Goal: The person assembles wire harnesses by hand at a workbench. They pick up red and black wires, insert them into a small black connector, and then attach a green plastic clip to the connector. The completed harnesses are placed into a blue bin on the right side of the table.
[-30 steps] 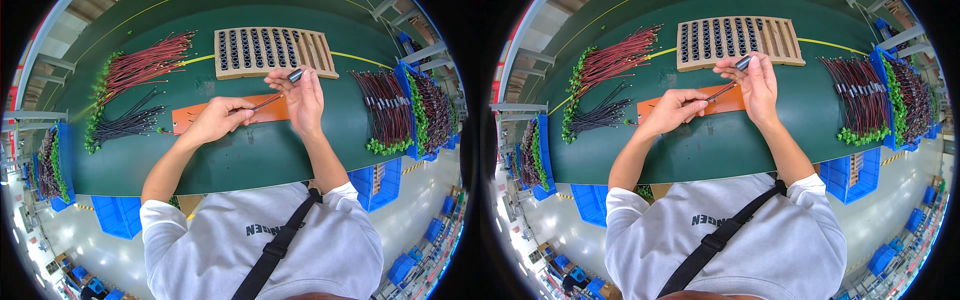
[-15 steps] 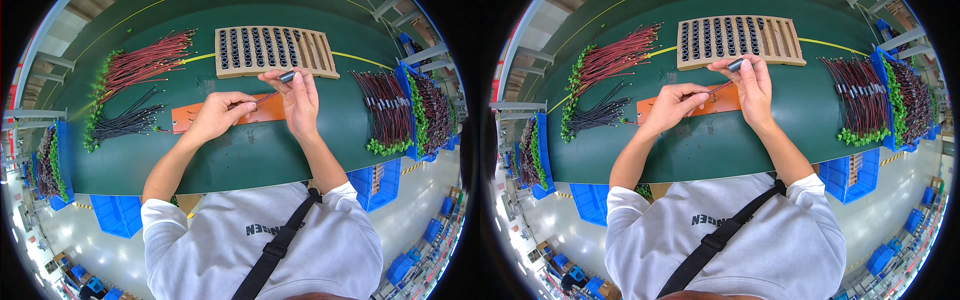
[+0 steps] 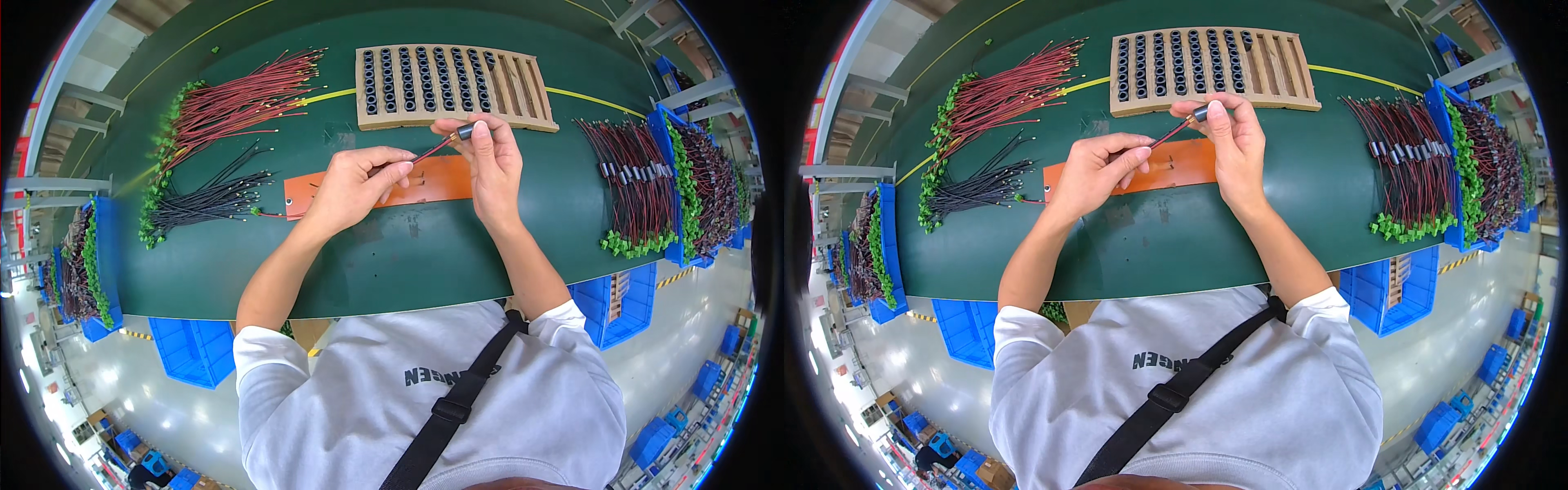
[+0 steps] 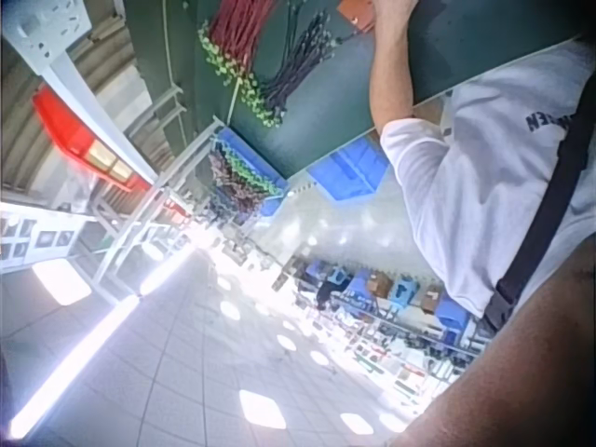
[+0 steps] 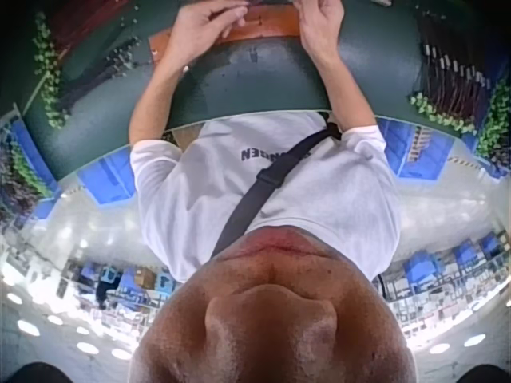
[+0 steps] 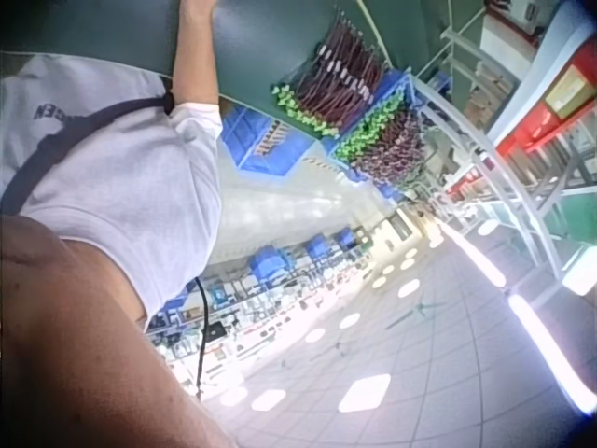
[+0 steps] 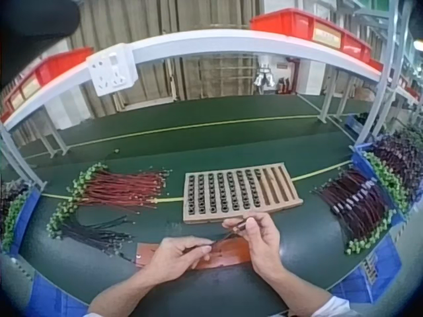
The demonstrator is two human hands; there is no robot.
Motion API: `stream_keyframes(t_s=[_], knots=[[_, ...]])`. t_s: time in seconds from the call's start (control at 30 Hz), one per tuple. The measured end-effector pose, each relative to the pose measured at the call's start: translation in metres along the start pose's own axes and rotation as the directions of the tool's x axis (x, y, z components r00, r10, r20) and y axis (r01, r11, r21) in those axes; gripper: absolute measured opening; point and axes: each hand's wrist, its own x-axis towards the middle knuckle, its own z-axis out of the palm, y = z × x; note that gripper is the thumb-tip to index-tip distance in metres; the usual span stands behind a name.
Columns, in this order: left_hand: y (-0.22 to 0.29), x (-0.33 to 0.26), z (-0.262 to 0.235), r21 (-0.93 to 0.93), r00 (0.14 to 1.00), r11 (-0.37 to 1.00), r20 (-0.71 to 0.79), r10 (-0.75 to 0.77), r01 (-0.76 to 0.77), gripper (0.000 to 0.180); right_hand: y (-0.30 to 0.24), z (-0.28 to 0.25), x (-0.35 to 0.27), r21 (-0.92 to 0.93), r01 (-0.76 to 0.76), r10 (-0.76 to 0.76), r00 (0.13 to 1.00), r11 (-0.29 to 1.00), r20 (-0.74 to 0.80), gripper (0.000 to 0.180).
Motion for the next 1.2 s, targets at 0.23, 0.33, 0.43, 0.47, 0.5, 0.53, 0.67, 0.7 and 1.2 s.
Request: stream_keyframes(t_s=[0.23, 0.33, 0.43, 0.47, 0.5, 0.53, 0.67, 0.7, 1.2], knots=[[-0.002, 0.000, 0.000, -0.045, 1.000, 0.999, 0.015, 0.012, -0.012, 0.024, 0.001, 0.002, 0.001, 0.070, -0.060, 0.060, 0.998, 0.996, 0.009, 0.024], [-0.004, 0.000, 0.000, -0.061, 1.000, 0.998, 0.000, 0.008, -0.008, 0.024, 0.001, 0.003, 0.001, 0.146, -0.105, 0.106, 0.994, 0.984, 0.000, 0.025], [-0.003, 0.000, 0.000, -0.046, 1.000, 0.999, 0.009, 0.001, -0.001, 0.024, 0.001, 0.005, 0.000, 0.217, -0.149, 0.151, 0.988, 0.965, 0.009, 0.025], [-0.002, 0.000, 0.000, -0.043, 1.000, 0.999, 0.019, -0.009, 0.010, 0.024, 0.001, 0.005, 0.000, 0.231, -0.159, 0.161, 0.987, 0.960, 0.012, 0.025], [-0.001, 0.000, 0.000, -0.040, 0.999, 0.999, 0.029, -0.019, 0.020, 0.023, 0.001, 0.005, -0.001, 0.245, -0.169, 0.170, 0.985, 0.955, 0.016, 0.024], [-0.002, 0.000, 0.001, -0.020, 0.999, 1.000, 0.032, -0.008, 0.009, 0.023, 0.001, 0.005, -0.001, 0.258, -0.178, 0.179, 0.984, 0.949, 0.019, 0.024], [-0.006, 0.001, 0.002, 0.043, 0.999, 0.998, 0.012, 0.043, -0.044, 0.022, -0.001, 0.005, -0.002, 0.214, -0.186, 0.181, 0.983, 0.959, 0.043, 0.032], [-0.006, 0.001, 0.002, 0.054, 0.998, 0.997, -0.002, 0.059, -0.059, 0.022, -0.002, 0.007, -0.003, 0.163, -0.179, 0.172, 0.984, 0.970, 0.055, 0.036], [-0.008, -0.009, -0.028, 0.117, 0.997, 0.991, 0.036, 0.062, -0.066, 0.019, -0.006, -0.011, 0.006, 0.194, -0.133, 0.135, 0.991, 0.972, 0.005, 0.038]])
